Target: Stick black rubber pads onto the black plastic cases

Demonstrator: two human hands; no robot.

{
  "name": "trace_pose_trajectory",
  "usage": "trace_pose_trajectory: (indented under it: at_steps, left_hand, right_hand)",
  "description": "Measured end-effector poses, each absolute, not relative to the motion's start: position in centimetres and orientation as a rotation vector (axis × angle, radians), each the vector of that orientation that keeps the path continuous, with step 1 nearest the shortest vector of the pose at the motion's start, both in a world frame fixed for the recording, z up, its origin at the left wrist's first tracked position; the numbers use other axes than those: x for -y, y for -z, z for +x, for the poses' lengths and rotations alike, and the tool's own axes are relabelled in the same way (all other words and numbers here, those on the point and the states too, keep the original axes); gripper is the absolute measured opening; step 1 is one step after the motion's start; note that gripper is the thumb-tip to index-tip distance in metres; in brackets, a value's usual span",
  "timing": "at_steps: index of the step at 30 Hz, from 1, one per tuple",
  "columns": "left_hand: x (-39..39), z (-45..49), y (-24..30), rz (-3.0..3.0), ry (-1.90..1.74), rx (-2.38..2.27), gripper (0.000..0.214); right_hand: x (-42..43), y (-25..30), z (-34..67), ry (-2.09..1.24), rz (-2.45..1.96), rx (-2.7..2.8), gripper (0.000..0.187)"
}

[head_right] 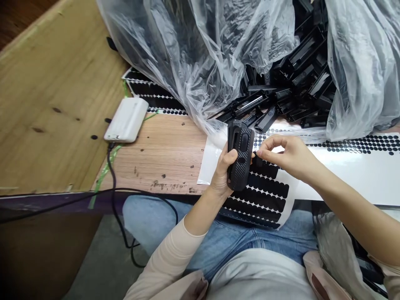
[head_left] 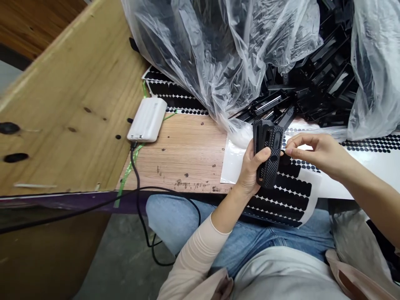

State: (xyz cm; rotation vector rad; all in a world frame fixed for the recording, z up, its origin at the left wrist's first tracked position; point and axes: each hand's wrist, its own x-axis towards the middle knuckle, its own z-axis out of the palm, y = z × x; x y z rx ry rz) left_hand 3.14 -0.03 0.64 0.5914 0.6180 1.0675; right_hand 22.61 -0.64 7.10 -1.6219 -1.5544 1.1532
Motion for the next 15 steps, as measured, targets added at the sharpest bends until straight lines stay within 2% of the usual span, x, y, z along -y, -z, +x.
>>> trace_pose_trajectory:
  at_steps: [2,6,8,10,12,15]
  left_hand:
    - [0.0,3.2,-0.7,0.6,-1.076,-0.63,0.064]
    - [0.0,3.3,-0.7,0.586,-1.06,-0.621,0.064]
    - [0.0,3.3,-0.8,0.579,-1.03,-0.623,0.065]
    - [0.0,3.2,-0.9,0.585,-1.007,-0.614,0.066]
    - [0.0,3.1,-0.9,0.604,-0.988,-0.588,0.066]
    - [0.0,3.0,-1.0,0.625,-0.945,-0.571,0.067]
  right_hand:
    - [1.0,-6.8,22.3,-1.023,-1.551,1.649,0.037]
    - [2.4,-6.8,22.2,-0.527,-1.257,2.042,0.006]
    - [3.3,-7.5,22.2,-0.468,-1.067,2.187,0.008]
    - [3.8,-8.7,22.3,-0.555,-1.05,2.118,0.008]
    - [3.4,-9.9,22.5,-0.711,-1.21,1.826,0.004]
    - [1.5,-10.9,22.7,-1.123,-1.408,1.366,0.017]
